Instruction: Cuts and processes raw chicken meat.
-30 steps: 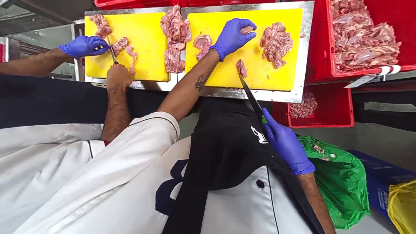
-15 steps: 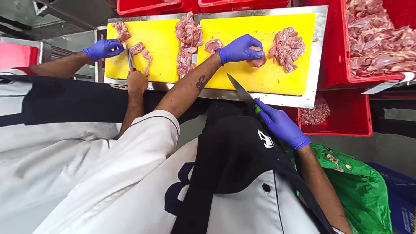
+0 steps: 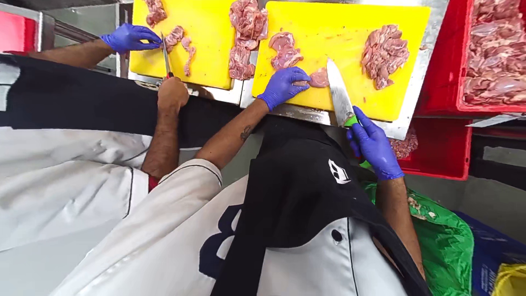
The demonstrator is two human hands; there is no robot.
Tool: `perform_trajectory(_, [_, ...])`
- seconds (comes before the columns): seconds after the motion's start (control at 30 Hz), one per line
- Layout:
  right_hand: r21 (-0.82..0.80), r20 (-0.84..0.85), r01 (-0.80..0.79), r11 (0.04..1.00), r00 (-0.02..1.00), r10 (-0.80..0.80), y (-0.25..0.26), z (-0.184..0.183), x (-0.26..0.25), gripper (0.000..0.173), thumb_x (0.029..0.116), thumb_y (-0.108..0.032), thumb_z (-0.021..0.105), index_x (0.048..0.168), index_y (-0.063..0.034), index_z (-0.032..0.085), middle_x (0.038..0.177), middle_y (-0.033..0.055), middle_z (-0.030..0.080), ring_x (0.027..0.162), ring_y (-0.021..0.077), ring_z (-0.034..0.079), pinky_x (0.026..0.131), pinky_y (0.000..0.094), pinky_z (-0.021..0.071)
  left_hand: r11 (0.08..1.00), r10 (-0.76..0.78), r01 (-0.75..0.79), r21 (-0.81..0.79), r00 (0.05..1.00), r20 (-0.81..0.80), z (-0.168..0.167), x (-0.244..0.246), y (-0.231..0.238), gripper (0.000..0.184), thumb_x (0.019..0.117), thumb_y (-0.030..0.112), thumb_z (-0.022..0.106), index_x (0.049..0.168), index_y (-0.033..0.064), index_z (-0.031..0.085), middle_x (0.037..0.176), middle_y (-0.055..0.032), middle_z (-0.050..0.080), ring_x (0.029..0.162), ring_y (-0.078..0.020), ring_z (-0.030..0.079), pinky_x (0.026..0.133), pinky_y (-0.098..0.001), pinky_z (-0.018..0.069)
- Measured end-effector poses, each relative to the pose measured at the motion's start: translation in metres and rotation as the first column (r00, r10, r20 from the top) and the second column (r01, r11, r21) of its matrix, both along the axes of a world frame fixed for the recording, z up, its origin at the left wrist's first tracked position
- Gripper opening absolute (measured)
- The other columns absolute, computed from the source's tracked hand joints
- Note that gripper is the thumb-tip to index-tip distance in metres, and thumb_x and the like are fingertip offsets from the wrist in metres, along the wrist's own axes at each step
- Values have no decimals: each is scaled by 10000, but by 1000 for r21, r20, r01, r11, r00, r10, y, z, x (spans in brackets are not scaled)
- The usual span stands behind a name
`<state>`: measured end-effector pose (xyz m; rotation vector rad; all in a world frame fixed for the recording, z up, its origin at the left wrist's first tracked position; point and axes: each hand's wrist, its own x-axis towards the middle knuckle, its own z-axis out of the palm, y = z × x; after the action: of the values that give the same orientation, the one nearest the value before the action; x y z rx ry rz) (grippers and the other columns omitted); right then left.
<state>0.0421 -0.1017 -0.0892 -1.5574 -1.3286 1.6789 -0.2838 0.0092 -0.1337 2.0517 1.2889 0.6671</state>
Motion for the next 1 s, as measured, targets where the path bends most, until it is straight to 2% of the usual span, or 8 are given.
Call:
perform_trajectory(0.1, [117,209,43,992,976,-67,-1,-4,2,501,1112,-262,369,1610,-207,347,852,19,649,513,114,540,440,291,487,984,176,-175,-25,966,188,4,7,12,161,936,182,739,1026,55,781,1017,-74,766,982,-118,717,931,-323,578])
perform_trajectory(0.17, [223,495,-128,966,869,1,-7,13,-3,520,1101,-264,351,1617,-202,337,894,85,684,636,197,622,596,423,547,985,171,-174,-1,967,192,6,22,17,176,934,162,725,1057,46,776,1057,-94,752,1029,-145,704,953,-323,565])
perform_trajectory(0.23, [249,673,-318,915,736,73,-10,36,-16,521,1095,-247,353,1614,-202,349,902,172,706,756,335,684,704,560,547,994,84,-89,55,992,94,6,41,28,228,933,156,698,1125,46,756,1158,-117,722,1139,-204,669,1038,-367,525])
perform_trajectory(0.33, [182,784,-448,875,603,146,-24,52,-34,522,1090,-243,322,1608,-186,352,913,178,707,792,380,704,677,568,552,996,31,-21,90,994,-105,1,60,30,251,949,187,651,1147,60,741,1206,-130,706,1184,-288,640,1063,-428,493])
perform_trajectory(0.57, [154,740,-391,908,654,156,20,22,-73,565,1088,-214,347,1644,-223,244,911,182,698,816,392,701,707,584,553,994,73,-54,92,975,-209,1,67,28,237,950,155,619,1121,39,736,1151,-147,715,1123,-311,668,1014,-421,521])
perform_trajectory(0.67, [216,708,-346,913,700,97,60,12,-89,588,1084,-183,366,1649,-237,213,845,194,693,730,408,692,605,597,540,996,55,-40,80,979,-195,3,66,30,240,950,165,636,1126,35,735,1154,-158,713,1120,-313,670,1014,-431,517])
perform_trajectory(0.9, [181,587,-354,918,787,188,-4,5,-3,502,1107,-299,358,1607,-261,369,908,140,702,765,293,676,735,540,554,962,227,-191,-196,958,177,24,33,66,216,963,184,665,1083,13,720,1001,-111,727,916,-155,693,867,-360,569])
perform_trajectory(1.0, [180,639,-309,934,759,128,5,9,21,496,1111,-302,348,1604,-260,376,931,160,708,793,314,687,753,565,551,986,-56,53,-156,998,-17,31,38,66,357,931,210,686,1236,25,690,1224,-143,697,1155,-222,662,1033,-405,525])
